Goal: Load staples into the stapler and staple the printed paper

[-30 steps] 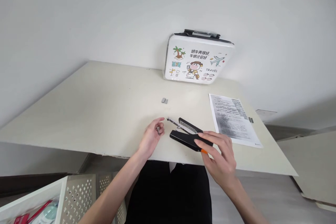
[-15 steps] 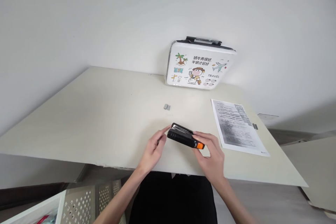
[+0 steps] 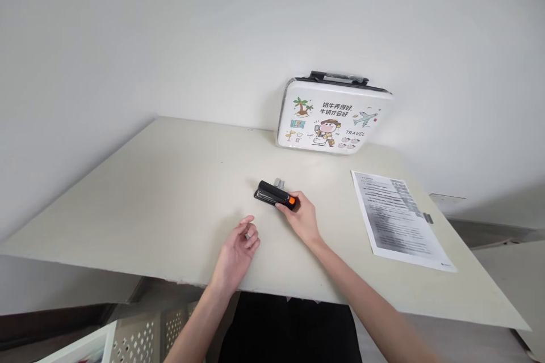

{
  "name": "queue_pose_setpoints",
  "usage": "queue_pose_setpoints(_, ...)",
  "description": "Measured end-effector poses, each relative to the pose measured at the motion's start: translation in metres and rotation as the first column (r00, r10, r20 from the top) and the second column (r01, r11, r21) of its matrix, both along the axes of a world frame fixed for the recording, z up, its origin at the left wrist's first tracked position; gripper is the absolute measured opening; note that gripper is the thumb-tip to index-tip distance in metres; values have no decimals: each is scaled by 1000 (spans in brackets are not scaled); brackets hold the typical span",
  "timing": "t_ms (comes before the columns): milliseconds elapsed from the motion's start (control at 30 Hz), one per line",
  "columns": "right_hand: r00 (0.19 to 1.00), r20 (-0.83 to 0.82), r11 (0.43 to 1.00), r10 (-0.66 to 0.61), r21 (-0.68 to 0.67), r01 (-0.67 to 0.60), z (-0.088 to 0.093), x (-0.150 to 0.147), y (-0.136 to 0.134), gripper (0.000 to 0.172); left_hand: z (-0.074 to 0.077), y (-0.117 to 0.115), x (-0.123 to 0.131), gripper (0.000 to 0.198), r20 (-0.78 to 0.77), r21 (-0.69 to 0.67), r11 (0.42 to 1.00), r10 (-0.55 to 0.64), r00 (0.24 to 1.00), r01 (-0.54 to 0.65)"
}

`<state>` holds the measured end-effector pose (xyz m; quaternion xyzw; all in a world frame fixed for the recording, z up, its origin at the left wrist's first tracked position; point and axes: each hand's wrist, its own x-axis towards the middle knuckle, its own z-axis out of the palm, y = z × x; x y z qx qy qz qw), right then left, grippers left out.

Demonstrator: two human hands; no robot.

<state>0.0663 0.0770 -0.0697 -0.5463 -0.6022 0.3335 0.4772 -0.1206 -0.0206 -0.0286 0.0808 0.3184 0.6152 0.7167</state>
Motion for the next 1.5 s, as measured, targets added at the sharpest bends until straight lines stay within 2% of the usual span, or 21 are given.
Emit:
queue_pose_setpoints(200, 991, 119, 995, -62, 89, 51, -9, -8, 27, 36, -3, 0, -1, 24, 22, -15, 1000, 15, 1000, -15)
queue_pose_setpoints(400, 989, 121, 993, -88, 95, 77, -11, -7, 51, 40, -5, 1, 1, 19, 49, -28, 999, 37, 998, -35)
queue_pose_setpoints(500, 986, 106, 978, -131, 175, 111, -1, -1, 32, 48, -2, 3, 1, 13, -7, -58, 996, 74, 997, -75)
queue_pose_setpoints(567, 987, 105, 958, -122, 271, 89, 9, 5, 6, 42, 2, 5, 3, 15, -54, -96, 993, 69, 996, -74)
queue_pose_setpoints(633, 991, 129, 951, 24, 302, -62, 21, 12, -25, 24, 7, 7, 8, 19, -69, -125, 991, 34, 997, -42)
queue_pose_setpoints(667, 981, 156, 942, 115, 298, -157, 26, 15, -40, 22, 10, 7, 12, 22, -66, -126, 992, 14, 998, -23)
queue_pose_setpoints(733, 941, 240, 915, 240, 267, -301, 34, 21, -63, 28, 13, 8, 23, 27, -67, -118, 993, -35, 997, 27)
queue_pose_setpoints(800, 896, 335, 899, 292, 223, -376, 38, 28, -77, 38, 14, 8, 37, 30, -91, -107, 989, -110, 990, 100)
queue_pose_setpoints(933, 855, 438, 900, 276, 195, -391, 39, 47, -86, 33, 15, 8, 65, 35, -114, -100, 961, -270, 956, 260)
queue_pose_setpoints(1100, 859, 478, 894, 185, 281, -349, 38, 75, -96, 26, 21, 10, 93, 34, -87, -81, 928, -370, 925, 364)
queue_pose_setpoints(1267, 843, 522, 891, 132, 310, -331, 35, 94, -104, 26, 23, 11, 113, 29, -52, -88, 907, -417, 907, 412)
queue_pose_setpoints(1400, 829, 529, 890, 178, 274, -366, 33, 102, -107, 40, 17, 14, 119, 23, -81, -83, 903, -429, 900, 423)
queue_pose_setpoints(1500, 847, 503, 894, 169, 284, -347, 31, 106, -110, 40, 11, 16, 123, 22, -101, -82, 900, -434, 895, 428)
